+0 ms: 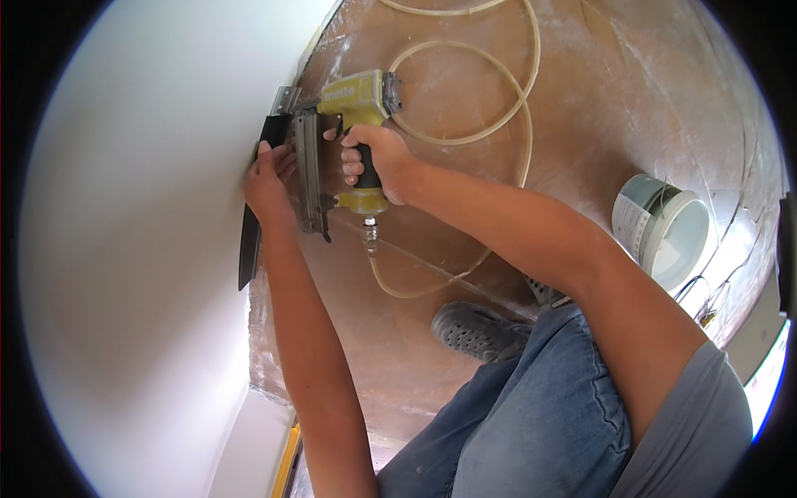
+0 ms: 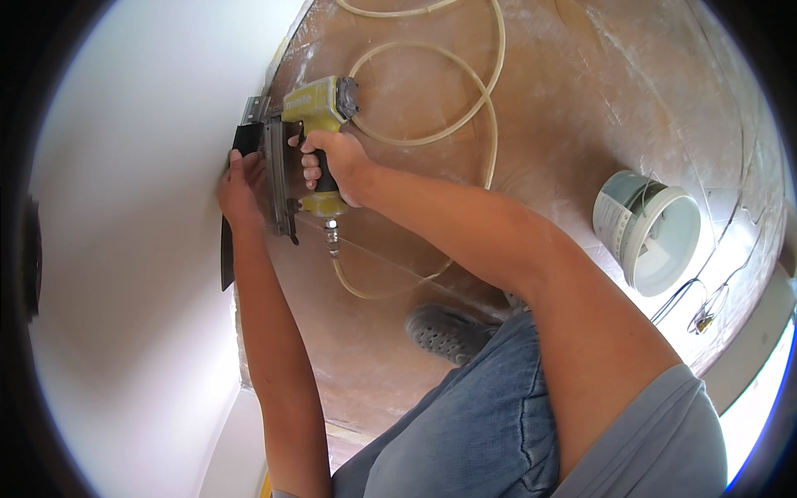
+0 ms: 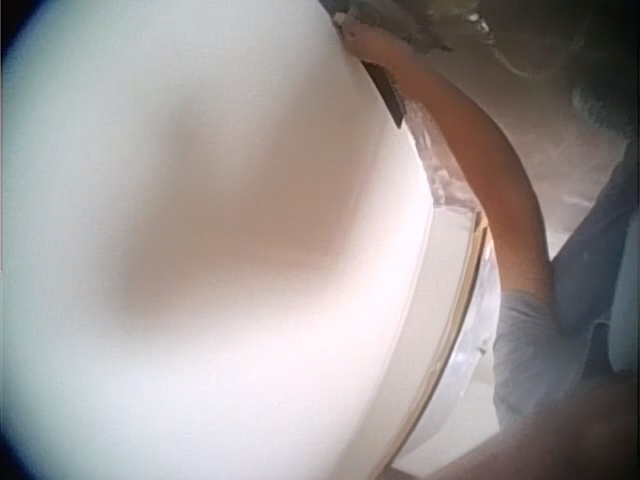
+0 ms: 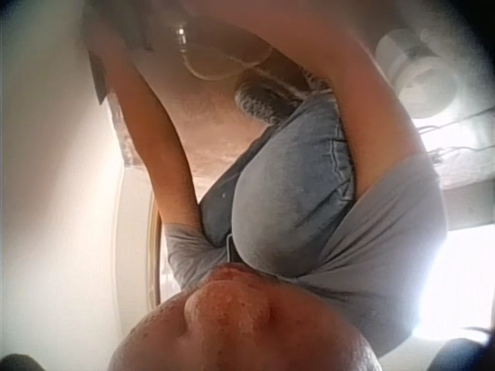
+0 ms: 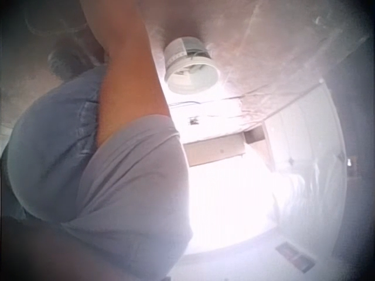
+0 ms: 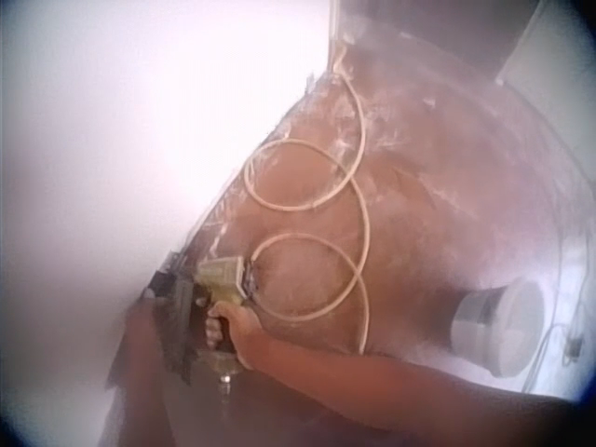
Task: Installing baseboard or trim using a pneumatic nail gun and adhesive.
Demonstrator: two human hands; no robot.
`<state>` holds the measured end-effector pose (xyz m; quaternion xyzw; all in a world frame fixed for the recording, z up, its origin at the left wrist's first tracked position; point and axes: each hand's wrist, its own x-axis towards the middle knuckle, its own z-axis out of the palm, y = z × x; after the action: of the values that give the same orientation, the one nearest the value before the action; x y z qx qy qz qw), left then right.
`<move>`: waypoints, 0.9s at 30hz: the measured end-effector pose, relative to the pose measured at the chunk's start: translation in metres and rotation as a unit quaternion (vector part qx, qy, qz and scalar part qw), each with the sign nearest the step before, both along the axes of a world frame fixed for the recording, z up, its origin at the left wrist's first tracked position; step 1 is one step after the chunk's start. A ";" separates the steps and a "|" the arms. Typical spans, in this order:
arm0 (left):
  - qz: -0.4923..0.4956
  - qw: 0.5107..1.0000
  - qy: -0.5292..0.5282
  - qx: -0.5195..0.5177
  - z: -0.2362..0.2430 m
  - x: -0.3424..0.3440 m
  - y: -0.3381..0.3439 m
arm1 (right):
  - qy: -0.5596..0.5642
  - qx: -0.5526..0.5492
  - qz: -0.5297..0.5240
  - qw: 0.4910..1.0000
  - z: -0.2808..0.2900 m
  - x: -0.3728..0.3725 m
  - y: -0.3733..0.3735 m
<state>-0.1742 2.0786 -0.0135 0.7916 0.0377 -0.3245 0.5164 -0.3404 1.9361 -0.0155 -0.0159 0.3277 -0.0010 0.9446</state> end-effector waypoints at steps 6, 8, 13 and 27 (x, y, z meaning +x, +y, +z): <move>-0.227 0.853 -0.392 0.257 0.025 -0.038 -0.070 | 0.042 -0.041 0.044 0.997 0.011 -0.036 -0.027; -0.231 0.819 -0.451 0.269 0.013 -0.034 -0.072 | 0.038 -0.046 0.038 0.998 0.019 -0.047 -0.034; -0.181 0.898 -0.357 0.185 0.012 -0.020 -0.074 | 0.058 -0.103 0.057 0.991 0.052 -0.065 -0.062; -0.187 0.764 -0.505 0.355 0.031 -0.071 0.059 | 0.100 -0.848 0.359 0.376 0.123 -0.118 -0.152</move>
<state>-0.2452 2.1372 0.0178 0.9590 -0.2651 0.0690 0.0721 -0.4587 1.7845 0.1074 -0.9250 0.2111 0.0622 0.3097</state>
